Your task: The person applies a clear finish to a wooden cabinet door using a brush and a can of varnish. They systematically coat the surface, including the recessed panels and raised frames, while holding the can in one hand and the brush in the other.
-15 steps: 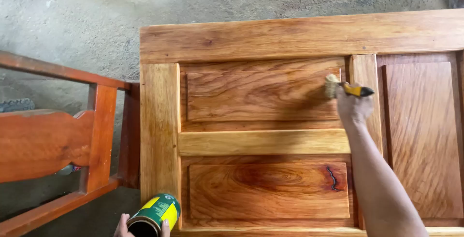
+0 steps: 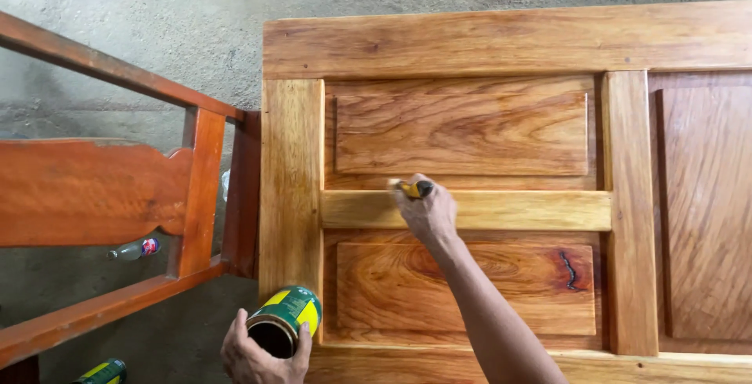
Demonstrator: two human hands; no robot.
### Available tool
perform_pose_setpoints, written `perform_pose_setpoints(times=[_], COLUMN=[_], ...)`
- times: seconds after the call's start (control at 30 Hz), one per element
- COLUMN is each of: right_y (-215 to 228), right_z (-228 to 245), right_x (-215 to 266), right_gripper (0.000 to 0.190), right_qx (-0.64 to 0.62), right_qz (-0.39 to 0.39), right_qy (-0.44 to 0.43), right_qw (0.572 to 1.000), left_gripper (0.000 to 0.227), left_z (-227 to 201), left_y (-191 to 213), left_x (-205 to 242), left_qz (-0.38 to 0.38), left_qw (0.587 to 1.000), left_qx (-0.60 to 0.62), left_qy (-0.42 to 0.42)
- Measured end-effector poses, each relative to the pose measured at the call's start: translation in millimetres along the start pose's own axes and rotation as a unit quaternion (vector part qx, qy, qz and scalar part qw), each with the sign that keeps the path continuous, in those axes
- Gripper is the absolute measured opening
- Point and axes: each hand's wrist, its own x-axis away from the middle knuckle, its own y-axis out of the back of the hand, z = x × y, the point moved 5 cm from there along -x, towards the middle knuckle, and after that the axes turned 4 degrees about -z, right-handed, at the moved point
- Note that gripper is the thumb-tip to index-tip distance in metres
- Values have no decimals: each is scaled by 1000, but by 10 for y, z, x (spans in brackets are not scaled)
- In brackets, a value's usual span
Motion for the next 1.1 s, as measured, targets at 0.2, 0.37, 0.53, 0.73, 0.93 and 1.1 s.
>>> perform_pose_setpoints(times=[0.2, 0.37, 0.53, 0.73, 0.93, 1.1], right_y=[-154, 450, 169, -751, -1267, -609], right_z=[-805, -1771, -1389, 184, 276, -991], right_x=[115, 436, 743, 906, 677, 542], right_gripper=[29, 34, 40, 31, 27, 9], right_qx=[-118, -50, 52, -16, -168, -315], right_qz=[71, -93, -273, -242, -5, -71], right_qy=[-77, -125, -63, 19, 2, -113], right_qw=[988, 987, 958, 970, 986, 940], left_gripper=[93, 91, 90, 91, 93, 92], left_z=[-130, -97, -71, -37, -2, 20], left_y=[158, 204, 220, 218, 196, 212], left_x=[-102, -127, -156, -142, -113, -109], left_qz=[-44, -34, -12, -5, 10, -10], left_qw=[997, 998, 997, 998, 997, 997], left_qx=[59, 53, 69, 68, 74, 72], left_qy=[6, 11, 22, 10, 17, 15])
